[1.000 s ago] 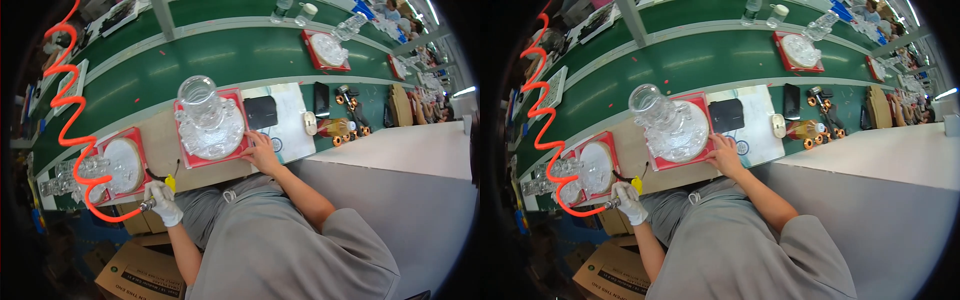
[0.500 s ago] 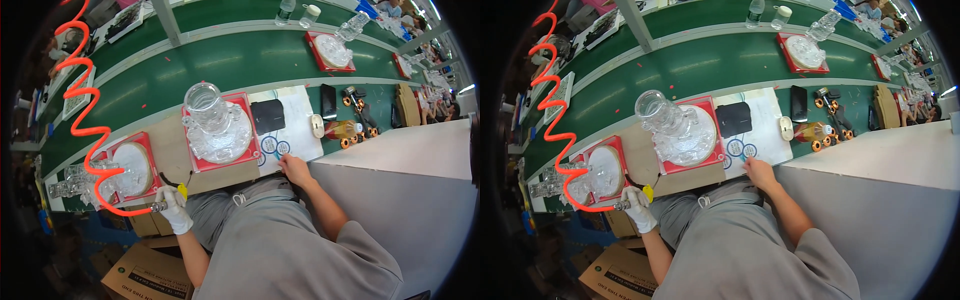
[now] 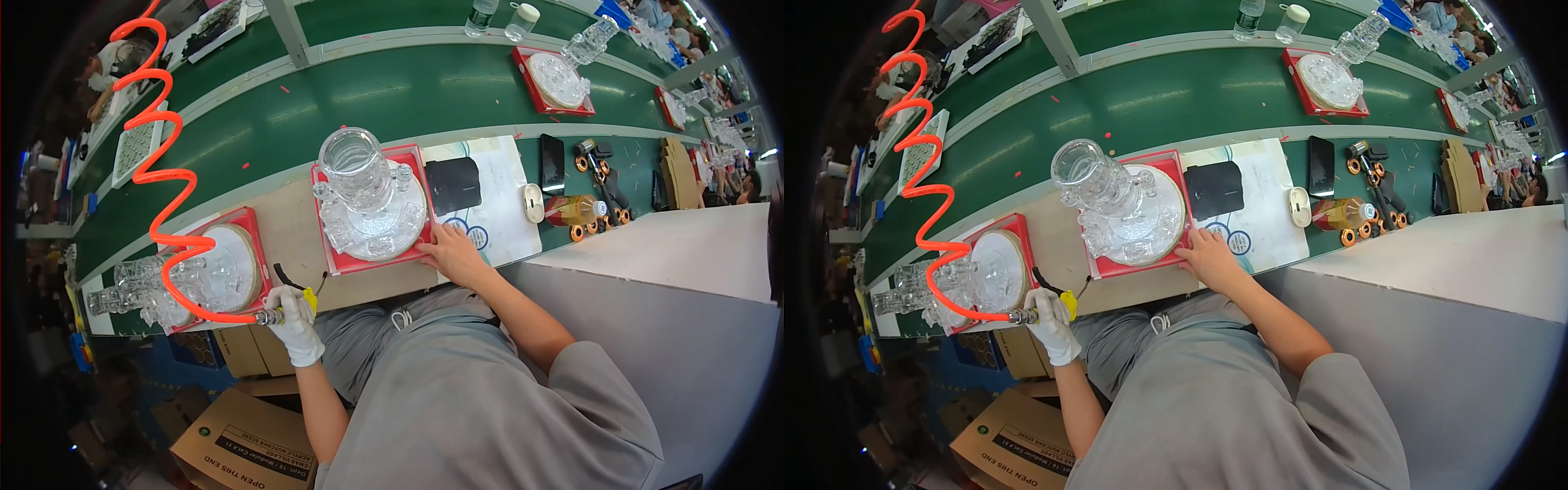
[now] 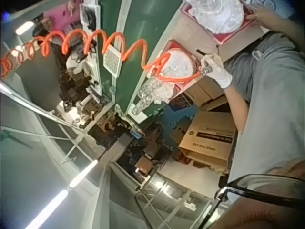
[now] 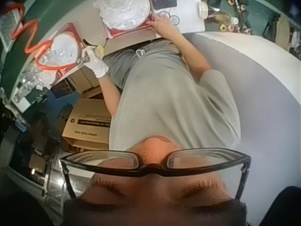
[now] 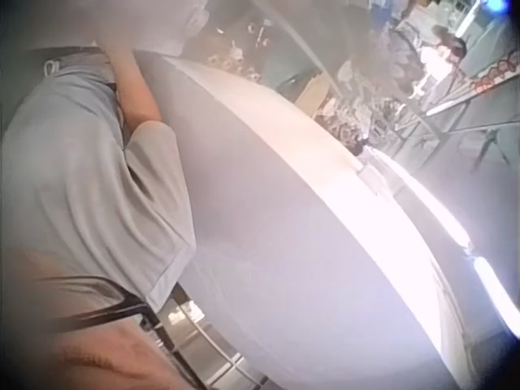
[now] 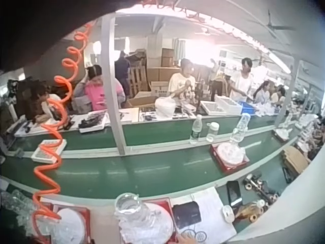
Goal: Clean glass lampshades using a compressed air gun and place them on foam pads on an assembly line.
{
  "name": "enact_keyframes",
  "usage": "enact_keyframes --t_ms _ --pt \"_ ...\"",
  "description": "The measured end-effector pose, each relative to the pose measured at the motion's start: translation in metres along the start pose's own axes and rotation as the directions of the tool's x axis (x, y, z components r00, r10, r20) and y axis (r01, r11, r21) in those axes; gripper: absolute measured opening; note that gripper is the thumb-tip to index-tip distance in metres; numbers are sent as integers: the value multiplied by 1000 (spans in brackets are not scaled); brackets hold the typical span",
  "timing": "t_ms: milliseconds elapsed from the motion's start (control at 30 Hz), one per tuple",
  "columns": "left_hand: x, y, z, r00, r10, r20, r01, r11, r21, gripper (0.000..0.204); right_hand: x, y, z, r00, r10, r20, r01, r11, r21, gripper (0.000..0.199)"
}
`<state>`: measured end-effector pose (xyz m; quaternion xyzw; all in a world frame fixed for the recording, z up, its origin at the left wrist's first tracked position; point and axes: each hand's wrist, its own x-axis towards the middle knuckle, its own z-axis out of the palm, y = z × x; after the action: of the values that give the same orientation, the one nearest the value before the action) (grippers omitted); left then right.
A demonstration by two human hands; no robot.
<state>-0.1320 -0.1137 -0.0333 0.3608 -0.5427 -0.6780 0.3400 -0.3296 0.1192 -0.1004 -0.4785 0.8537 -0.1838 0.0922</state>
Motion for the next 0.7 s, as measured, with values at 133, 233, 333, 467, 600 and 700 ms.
enact_keyframes --t_ms 133,233,333,467,600,700 --pt "-2 -3 -2 998 53 -34 -54 998 -38 24 6 3 0 999 -10 36 8 998 57 22" --pt "-3 -3 -4 997 58 -45 -61 996 -60 24 9 5 0 993 90 70 -103 970 222 15" --pt "-4 -2 -6 997 49 -55 -52 997 -63 23 9 6 2 984 158 87 -177 938 298 14" --pt "-1 -2 -7 999 25 -44 -28 997 -75 24 14 11 1 987 130 96 -153 944 292 10" --pt "0 1 -3 999 20 -46 -22 998 -50 23 17 19 3 990 84 115 -112 958 263 10" --pt "0 0 -4 999 -9 -41 6 998 -59 23 15 16 -3 988 116 104 -140 952 273 11"
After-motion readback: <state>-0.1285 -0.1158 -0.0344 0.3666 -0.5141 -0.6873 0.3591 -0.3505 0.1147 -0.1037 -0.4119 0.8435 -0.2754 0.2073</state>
